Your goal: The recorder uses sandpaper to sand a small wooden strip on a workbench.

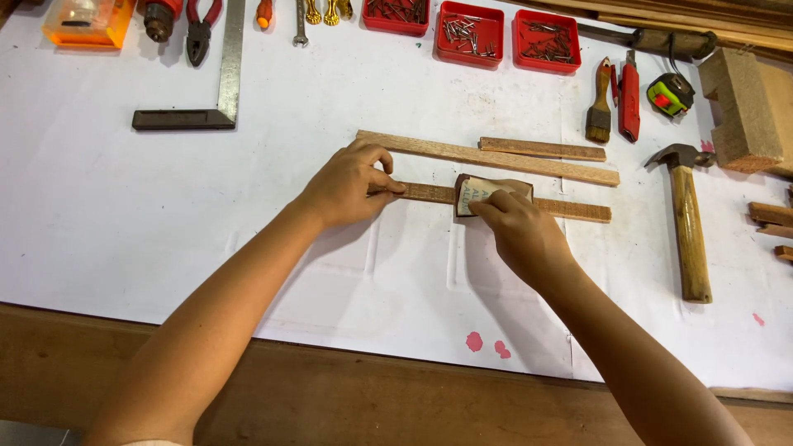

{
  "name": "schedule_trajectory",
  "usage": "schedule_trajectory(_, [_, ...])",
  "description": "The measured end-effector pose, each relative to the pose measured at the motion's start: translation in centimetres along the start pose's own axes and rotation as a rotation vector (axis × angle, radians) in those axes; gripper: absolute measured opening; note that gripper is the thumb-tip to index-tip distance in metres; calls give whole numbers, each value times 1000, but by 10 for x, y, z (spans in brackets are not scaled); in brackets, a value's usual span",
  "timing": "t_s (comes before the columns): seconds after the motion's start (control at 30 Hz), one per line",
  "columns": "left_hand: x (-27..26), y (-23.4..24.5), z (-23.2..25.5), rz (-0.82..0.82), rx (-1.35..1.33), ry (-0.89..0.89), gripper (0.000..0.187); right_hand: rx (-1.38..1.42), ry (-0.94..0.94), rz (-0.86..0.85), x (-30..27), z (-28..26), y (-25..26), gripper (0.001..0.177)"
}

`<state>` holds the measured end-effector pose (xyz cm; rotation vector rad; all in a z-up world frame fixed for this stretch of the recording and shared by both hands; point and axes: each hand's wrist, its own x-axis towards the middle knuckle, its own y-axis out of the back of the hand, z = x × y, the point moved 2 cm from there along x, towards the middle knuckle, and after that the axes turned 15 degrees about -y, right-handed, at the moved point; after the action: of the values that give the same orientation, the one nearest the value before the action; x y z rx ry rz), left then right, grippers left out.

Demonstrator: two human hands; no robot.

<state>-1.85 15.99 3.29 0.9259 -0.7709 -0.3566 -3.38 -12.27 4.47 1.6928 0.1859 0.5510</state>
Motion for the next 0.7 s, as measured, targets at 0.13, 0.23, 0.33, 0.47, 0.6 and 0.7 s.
schedule_trajectory(0.13, [-9, -10, -9, -31, -160, 162, 19, 11, 28, 71, 6, -26, -12, 33])
schedule_trajectory(0.23, [-7, -7, -8, -5, -188, 197, 21, -9, 69, 152, 14, -55, -24, 32])
schedule_trajectory(0.33, [-5, 7, -5, -50, -153, 266, 20, 28, 57, 70, 21, -77, -20, 30])
schedule_trajectory(0.47, [-1, 15, -11, -168, -139, 249, 21, 35, 86, 21, 22, -50, -19, 34])
schedule_trajectory(0.6, [-1, 12, -17, -239, -69, 247, 16, -17, 99, -19, 17, -23, -5, 33])
schedule_trajectory(0.7, [-1, 21, -9, -161, -17, 218, 18, -23, 59, 13, 17, -35, -12, 34])
